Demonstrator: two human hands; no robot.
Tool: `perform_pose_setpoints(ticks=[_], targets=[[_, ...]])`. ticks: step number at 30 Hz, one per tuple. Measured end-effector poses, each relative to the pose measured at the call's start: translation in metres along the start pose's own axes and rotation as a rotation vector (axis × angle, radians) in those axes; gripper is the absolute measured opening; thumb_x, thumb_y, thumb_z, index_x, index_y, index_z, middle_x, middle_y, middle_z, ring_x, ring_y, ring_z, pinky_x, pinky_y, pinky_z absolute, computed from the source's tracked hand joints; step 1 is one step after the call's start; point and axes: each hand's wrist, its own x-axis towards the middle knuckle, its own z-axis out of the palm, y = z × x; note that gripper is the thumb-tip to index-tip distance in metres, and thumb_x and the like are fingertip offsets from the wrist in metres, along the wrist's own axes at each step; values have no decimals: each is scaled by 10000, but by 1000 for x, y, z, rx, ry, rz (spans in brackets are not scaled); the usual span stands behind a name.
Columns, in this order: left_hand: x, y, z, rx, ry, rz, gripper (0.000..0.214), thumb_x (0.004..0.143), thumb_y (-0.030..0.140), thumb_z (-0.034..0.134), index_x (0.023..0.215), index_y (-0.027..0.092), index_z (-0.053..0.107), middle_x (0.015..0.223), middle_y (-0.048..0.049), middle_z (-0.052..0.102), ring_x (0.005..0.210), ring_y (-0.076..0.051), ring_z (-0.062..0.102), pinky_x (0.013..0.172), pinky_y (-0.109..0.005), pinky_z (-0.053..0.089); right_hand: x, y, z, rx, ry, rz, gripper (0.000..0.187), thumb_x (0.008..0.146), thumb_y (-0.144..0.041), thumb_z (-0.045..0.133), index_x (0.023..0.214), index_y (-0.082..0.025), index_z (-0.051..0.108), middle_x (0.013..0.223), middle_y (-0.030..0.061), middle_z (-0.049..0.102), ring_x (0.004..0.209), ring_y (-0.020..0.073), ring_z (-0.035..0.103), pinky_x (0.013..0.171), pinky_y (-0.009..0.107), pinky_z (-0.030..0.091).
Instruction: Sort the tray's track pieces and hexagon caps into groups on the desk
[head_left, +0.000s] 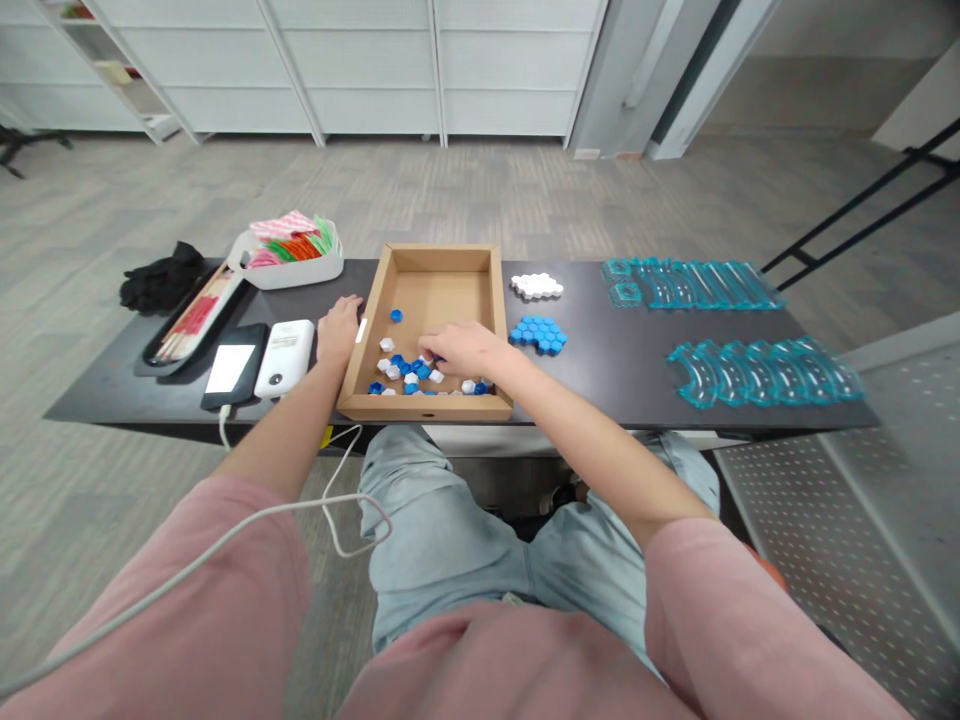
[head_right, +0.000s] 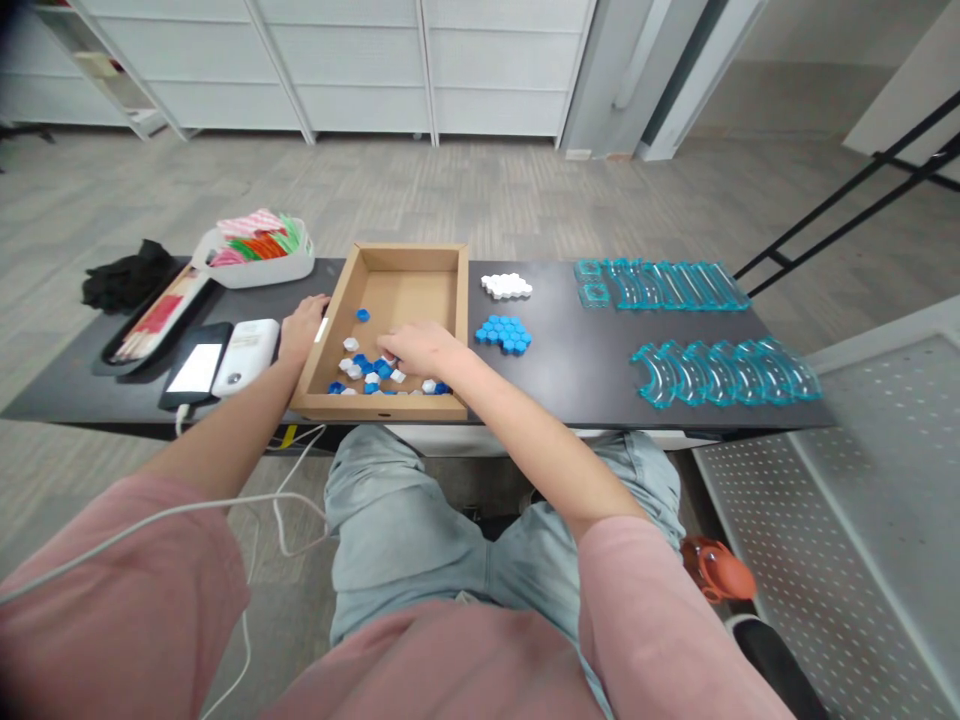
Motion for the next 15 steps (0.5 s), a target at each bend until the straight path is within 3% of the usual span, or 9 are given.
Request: perform_pose_setpoints(ticks=[4,9,15], targets=[[-1,1,-3,-2,-24,-14,578,1116,284,434,1663,190,596,1799,-183,521,1665,-344,475,1341,-579,446,-4,7,4,52,21,3,306,1071,-135,664,1343,-236,762,1385,74,842,1179,263,763,756,343,400],[-4,5,-8,-11,-39,-20,570,1097,293,469,1660,265,555,1808,-154,507,1625,-348,490,1321,-636,453,-5,16,17,52,39,1,285,1015,-106,720,1261,-234,783,1363,95,835,1184,279,755,814,338,446],[-6,10,-13,18,-66,-32,534,1157,247,418,1664,150,551,1823,-199,479,1667,-326,465,1343,-560,427,-7,29,20,355,244,-60,285,963,-103,687,1222,-170,785,1179,95,795,1023,237,699,883,337,484]])
